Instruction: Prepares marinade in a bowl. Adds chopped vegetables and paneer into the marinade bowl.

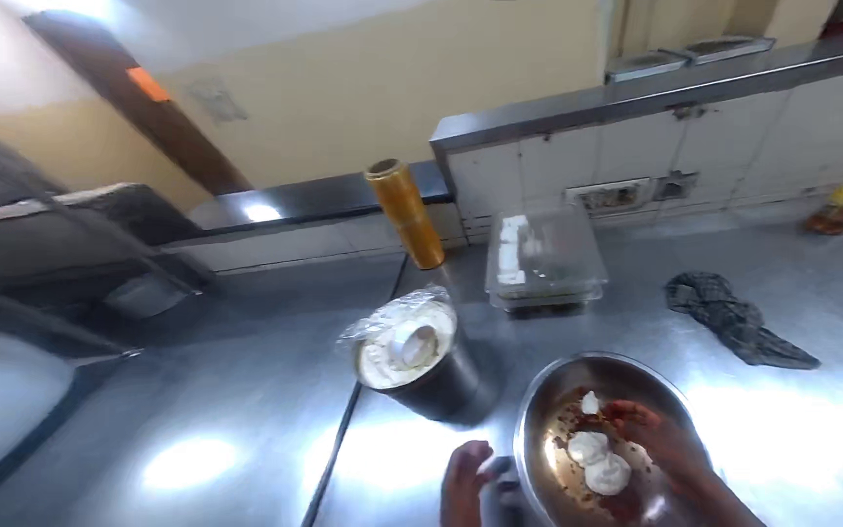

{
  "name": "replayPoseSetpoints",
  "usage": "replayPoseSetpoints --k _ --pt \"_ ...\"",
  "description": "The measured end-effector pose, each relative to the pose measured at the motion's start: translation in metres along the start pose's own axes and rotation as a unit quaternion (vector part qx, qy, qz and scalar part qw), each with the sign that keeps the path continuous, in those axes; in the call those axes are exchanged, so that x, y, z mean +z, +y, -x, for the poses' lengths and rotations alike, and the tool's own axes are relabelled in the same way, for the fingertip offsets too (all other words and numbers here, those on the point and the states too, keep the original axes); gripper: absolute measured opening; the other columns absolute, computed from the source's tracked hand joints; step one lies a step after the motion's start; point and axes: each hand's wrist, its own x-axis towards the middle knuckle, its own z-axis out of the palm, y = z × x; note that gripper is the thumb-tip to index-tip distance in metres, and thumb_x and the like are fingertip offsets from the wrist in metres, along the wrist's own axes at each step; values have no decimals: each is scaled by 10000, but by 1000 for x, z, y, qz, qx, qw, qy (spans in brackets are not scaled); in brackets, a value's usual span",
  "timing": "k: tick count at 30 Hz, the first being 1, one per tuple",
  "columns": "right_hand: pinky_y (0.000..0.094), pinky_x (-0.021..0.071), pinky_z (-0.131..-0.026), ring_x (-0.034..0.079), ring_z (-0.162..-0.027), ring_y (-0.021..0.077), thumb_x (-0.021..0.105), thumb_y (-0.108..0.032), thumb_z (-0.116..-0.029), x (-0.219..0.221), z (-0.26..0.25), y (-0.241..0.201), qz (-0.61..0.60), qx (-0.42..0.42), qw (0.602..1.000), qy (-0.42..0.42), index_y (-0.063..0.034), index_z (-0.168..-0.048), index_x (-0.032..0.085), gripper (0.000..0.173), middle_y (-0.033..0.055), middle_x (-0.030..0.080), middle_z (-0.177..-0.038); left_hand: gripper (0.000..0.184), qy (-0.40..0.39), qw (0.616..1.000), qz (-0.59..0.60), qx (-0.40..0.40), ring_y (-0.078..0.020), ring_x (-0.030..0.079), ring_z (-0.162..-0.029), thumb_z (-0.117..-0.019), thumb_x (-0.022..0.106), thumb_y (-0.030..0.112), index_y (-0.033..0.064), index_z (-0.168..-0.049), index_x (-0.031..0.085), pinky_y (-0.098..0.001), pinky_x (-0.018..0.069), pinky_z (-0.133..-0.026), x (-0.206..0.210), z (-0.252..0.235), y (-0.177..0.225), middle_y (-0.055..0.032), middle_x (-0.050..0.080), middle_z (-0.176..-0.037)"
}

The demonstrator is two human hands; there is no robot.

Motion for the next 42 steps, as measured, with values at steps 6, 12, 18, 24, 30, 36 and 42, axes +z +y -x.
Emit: replayPoseSetpoints --k 6,12,18,24,30,36,42 --pt "561 409 -1131 559 -1305 408 631 -39 -968 11 14 2 441 -165 816 -334 12 -1202 715 253 237 640 -1319 448 -17 988 -152 3 -354 535 -1271 -1035 505 95 -92 -1436 440 -478 447 -1075 60 14 -39 -311 491 -1401" --pt "556 420 -1121 549 -1319 424 521 -70 -1038 -10 -33 -23 493 -54 851 -174 26 -1337 627 331 269 568 -1410 461 -5 980 -189 56 -320 506 -1371 -1045 482 56 -84 -1481 431 -434 383 -1154 87 4 -35 -274 495 -1479" --pt "595 356 -1172 489 -1399 432 614 -64 -995 -17 6 11 476 -157 779 -377 -2 -1256 708 284 209 590 -1446 450 1 977 -207 53 -349 515 -1357 -1032 467 36 -87 -1464 451 -465 399 -1141 102 2 -34 -287 505 -1460" --pt "634 353 -1148 453 -1406 465 579 -89 -1012 -3 -13 -10 477 -91 820 -301 9 -1451 539 451 284 486 -1505 429 22 975 -212 57 -323 546 -1333 -1037 476 44 -80 -1447 484 -454 406 -1136 109 3 -35 -264 551 -1428" --pt "614 431 -1066 586 -1247 463 580 -22 -986 -51 -34 -22 526 -65 807 -261 73 -1279 642 315 298 628 -1307 451 -4 983 -170 62 -311 546 -1331 -1006 481 -6 -99 -1447 470 -425 413 -1130 107 -1 -39 -275 538 -1435" --pt "607 398 -1122 574 -1301 438 608 -82 -1005 -29 5 5 463 -98 801 -366 44 -1284 675 314 263 627 -1366 452 -34 983 -173 49 -336 541 -1337 -1018 493 7 -91 -1458 464 -452 410 -1133 105 -11 -38 -279 536 -1439" --pt "556 348 -1185 474 -1412 400 561 -167 -1044 12 -18 -1 407 -67 880 -235 38 -1444 529 451 261 499 -1509 439 -47 983 -173 49 -333 540 -1339 -1028 497 35 -86 -1450 475 -461 403 -1141 109 -17 -33 -272 540 -1437"
